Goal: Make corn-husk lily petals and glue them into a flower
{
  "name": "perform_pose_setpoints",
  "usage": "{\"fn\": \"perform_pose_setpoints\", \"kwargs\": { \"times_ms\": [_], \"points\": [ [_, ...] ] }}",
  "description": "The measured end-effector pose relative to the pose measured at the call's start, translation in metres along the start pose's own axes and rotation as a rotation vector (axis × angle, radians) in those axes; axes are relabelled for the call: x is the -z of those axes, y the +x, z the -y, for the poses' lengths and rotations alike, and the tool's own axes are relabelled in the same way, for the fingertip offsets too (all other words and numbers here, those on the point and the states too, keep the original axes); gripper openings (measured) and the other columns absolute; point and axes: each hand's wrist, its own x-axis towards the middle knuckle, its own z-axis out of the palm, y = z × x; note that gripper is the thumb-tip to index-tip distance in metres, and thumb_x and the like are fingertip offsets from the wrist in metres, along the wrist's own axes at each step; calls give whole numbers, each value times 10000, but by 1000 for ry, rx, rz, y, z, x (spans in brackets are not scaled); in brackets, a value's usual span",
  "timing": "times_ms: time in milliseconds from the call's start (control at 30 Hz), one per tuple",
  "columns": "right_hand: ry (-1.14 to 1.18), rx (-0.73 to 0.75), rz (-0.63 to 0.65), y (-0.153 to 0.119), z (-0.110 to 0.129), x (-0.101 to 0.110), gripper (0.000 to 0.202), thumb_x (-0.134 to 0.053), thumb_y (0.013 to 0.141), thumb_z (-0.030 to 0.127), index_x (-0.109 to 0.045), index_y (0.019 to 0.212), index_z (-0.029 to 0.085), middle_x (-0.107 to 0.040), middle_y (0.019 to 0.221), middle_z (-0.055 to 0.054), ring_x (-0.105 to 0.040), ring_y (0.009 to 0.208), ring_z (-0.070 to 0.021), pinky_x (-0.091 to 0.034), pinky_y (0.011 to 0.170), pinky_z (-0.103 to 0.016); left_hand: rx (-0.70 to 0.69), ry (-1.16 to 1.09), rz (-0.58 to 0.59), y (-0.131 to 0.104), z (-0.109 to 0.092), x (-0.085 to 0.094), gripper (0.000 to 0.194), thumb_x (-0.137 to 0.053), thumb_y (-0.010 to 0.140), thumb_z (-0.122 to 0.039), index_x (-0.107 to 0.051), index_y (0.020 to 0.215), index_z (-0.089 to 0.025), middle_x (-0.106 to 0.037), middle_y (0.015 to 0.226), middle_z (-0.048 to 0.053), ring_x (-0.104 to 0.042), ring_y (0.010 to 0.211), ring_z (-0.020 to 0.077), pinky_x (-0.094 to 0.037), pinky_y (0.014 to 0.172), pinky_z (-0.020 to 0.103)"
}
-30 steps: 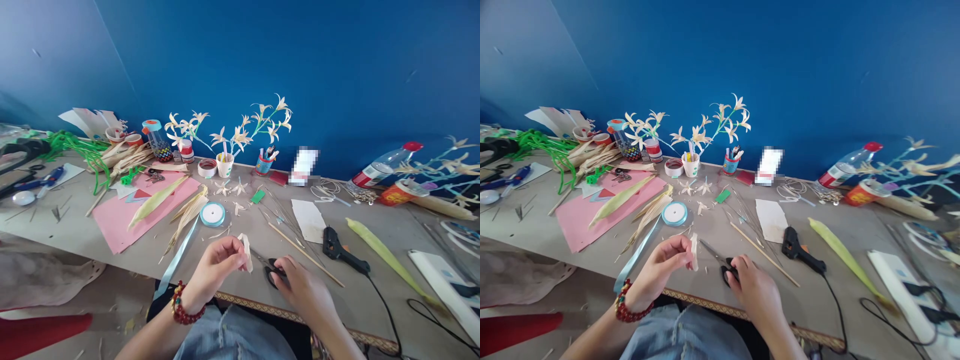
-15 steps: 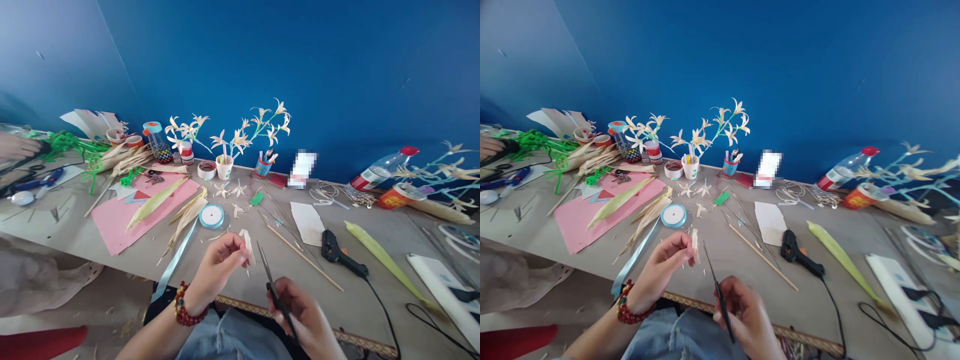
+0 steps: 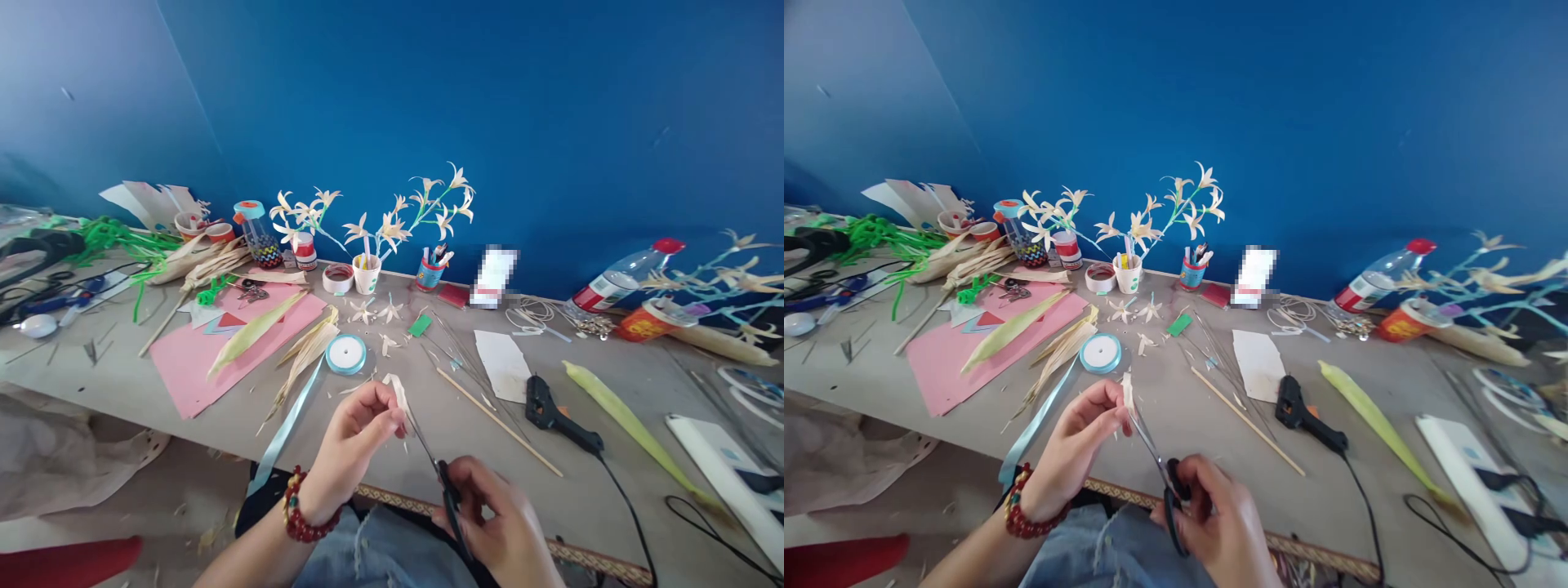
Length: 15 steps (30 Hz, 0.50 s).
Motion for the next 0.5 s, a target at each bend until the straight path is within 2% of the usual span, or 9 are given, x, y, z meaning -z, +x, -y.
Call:
{"fn": "perform_pose_setpoints", "kwargs": {
  "times_ms": [133,500],
  "points": [
    [-18,4,-57,2,7,1,246,-768,713,393,-585,733,229,-589,583,41,-524,462,-132,-452,450,-206,-9,-1,-8,0,3,1,172,-707,872,-308,-629,802,-171,-635,724,14,-565,681,132,-455,690,247],
    [-46,-1,2,4,4,2,220,-744,701,346,-556,684,233,-560,551,51,-541,466,-133,-452,447,-193,0,-50,-39,-1,8,-2,157,-709,875,-295,-632,809,-175,-625,724,6,-564,685,126,-442,695,239]
  ]
}}
